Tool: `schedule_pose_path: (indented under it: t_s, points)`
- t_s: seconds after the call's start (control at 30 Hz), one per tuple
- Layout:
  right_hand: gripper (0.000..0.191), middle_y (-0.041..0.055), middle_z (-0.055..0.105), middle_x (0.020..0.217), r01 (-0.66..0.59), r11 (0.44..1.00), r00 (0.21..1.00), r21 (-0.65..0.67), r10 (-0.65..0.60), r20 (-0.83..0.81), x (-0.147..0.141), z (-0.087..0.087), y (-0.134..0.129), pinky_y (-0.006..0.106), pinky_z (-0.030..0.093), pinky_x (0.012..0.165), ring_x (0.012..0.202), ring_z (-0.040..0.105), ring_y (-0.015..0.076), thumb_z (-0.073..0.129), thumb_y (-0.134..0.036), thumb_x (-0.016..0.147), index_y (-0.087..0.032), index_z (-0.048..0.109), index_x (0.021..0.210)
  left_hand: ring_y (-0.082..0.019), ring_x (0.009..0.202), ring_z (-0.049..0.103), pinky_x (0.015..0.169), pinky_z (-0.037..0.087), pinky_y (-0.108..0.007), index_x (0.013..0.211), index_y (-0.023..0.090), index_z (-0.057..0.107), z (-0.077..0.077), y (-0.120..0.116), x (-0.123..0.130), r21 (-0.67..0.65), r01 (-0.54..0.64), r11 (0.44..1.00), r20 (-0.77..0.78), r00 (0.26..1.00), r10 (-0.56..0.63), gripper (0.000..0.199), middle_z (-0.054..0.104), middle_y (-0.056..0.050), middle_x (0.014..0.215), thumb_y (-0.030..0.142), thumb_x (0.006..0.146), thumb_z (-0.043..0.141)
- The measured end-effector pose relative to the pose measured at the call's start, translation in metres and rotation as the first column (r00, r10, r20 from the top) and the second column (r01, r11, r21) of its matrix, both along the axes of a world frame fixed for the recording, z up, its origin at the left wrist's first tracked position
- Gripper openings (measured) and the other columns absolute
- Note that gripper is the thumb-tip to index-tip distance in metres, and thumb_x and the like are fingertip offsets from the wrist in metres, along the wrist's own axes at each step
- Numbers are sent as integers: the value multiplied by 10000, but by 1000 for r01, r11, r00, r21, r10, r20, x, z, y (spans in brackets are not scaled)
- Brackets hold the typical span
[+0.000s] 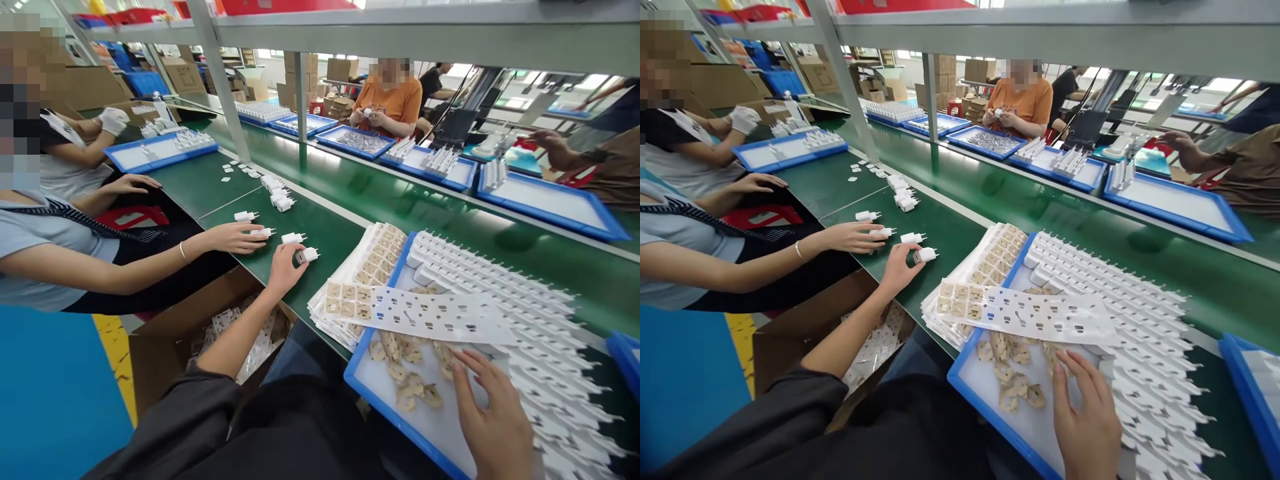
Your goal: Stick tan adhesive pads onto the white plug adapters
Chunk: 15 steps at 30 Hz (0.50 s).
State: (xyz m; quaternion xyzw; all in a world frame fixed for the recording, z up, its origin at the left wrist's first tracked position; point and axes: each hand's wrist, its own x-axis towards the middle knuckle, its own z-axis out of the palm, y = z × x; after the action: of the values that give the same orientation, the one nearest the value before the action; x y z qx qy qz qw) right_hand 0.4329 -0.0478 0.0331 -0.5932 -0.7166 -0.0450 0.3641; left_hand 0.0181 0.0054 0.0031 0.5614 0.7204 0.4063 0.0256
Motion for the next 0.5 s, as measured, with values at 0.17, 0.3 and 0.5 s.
schedule_pose_path:
  t_s: [0.17, 0.3, 0.5]
  points:
    - [500, 86, 758, 1147, -12, 1000, 1000, -13, 12, -1, 3, -5, 2, 393, 554, 722, 917, 729, 277, 456, -627, 972, -224, 744, 1032, -347, 1263, 508, 1062, 405, -515, 1127, 212, 603, -5, 0, -13, -83, -81, 993, -92, 993, 73, 318, 668, -121, 1198, 208, 817, 671]
    - [458, 92, 752, 1160, -45, 998, 999, -31, 45, -20, 5, -8, 2, 452, 560, 735, 899, 731, 313, 479, -620, 956, -248, 733, 1037, -360, 1398, 394, 1131, 337, -511, 1264, 230, 578, 3, 7, -23, -160, -56, 986, -154, 988, 31, 467, 550, -146, 1398, 283, 812, 685]
    - [355, 85, 753, 1112, -75, 997, 997, -15, 75, -8, 10, -11, 5, 482, 575, 680, 819, 730, 308, 505, -547, 939, -284, 720, 1041, -364, 1402, 433, 1167, 299, -504, 1494, 245, 397, 12, 28, -47, -296, 24, 955, -158, 985, -73, 842, 518, -144, 1479, 411, 747, 747]
